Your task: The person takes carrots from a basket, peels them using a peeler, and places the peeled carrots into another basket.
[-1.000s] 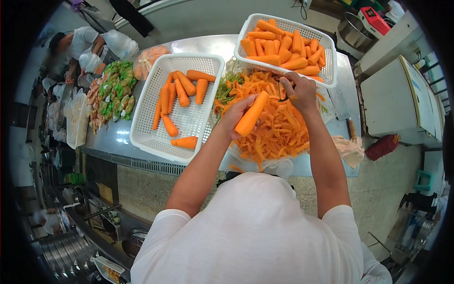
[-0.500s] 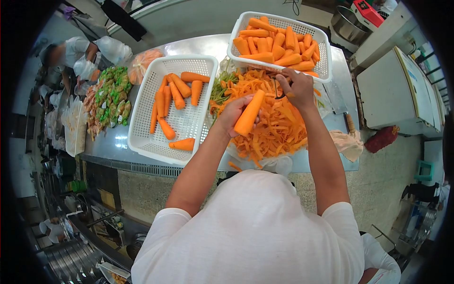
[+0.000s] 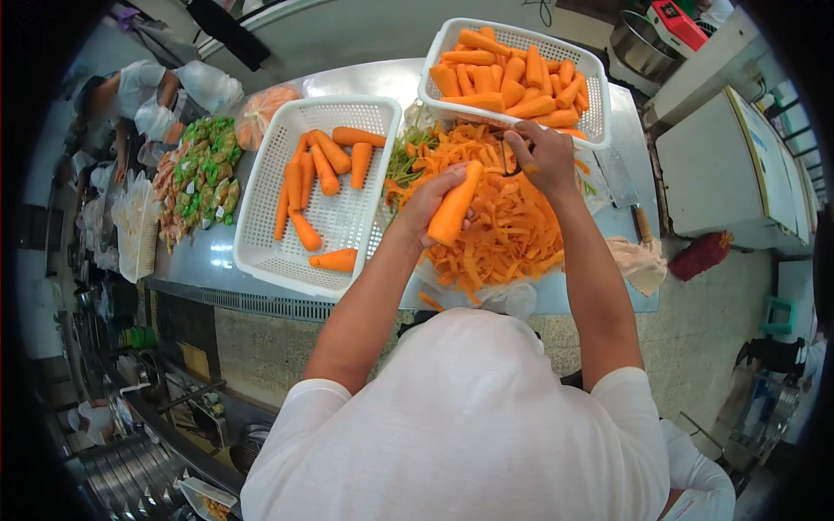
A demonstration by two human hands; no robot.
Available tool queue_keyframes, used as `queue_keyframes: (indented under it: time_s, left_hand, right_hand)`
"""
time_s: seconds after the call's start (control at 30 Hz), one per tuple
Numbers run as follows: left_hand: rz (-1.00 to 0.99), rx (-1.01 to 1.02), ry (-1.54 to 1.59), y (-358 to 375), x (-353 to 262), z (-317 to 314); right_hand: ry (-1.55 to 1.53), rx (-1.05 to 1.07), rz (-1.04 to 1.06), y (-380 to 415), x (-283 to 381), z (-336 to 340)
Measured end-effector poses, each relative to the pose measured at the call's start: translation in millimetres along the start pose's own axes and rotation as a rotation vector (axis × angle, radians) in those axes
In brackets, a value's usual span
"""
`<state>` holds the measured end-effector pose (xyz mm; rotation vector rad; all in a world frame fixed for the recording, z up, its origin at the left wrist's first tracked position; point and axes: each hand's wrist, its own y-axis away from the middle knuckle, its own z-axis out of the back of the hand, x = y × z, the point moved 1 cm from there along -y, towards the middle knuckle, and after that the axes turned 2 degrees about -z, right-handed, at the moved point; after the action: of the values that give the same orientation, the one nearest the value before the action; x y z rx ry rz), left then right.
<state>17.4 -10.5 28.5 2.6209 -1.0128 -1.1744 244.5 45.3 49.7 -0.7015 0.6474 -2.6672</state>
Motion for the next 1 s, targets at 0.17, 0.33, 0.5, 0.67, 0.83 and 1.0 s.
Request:
queue_keyframes:
  time_s: [0.17,0.33,0.5,0.67,0.83,1.0]
  left_hand:
    - [-0.010,-0.094,0.158,-14.9,4.6,1.0]
    - [0.021,0.047,0.031,-11.9,3.3,10.0]
    - [0.022,-0.013,0.056,-5.0,1.9,6.4]
    - [-0.034,-0.167,0.132,-11.9,-6.5,-14.5]
    - [0.008,-0.027,-0.016,-7.8,-3.3,6.3]
    - [0.016,0.018,0.041,-3.9,0.2,18.9]
  right_hand:
    - [-0.203,0.045,0.280,26.0,84.7,29.2]
    - [-0.141,0.072,0.209,10.2,34.6,-4.9]
    - [0.003,-0.088,-0.032,2.8,-10.5,-4.2]
    - [-0.216,0.069,0.292,27.3,83.6,24.2]
    - [-0.075,-0.007,0.203,9.4,33.4,-1.8]
    - [0.098,-0.036,-0.011,9.9,6.2,12.0]
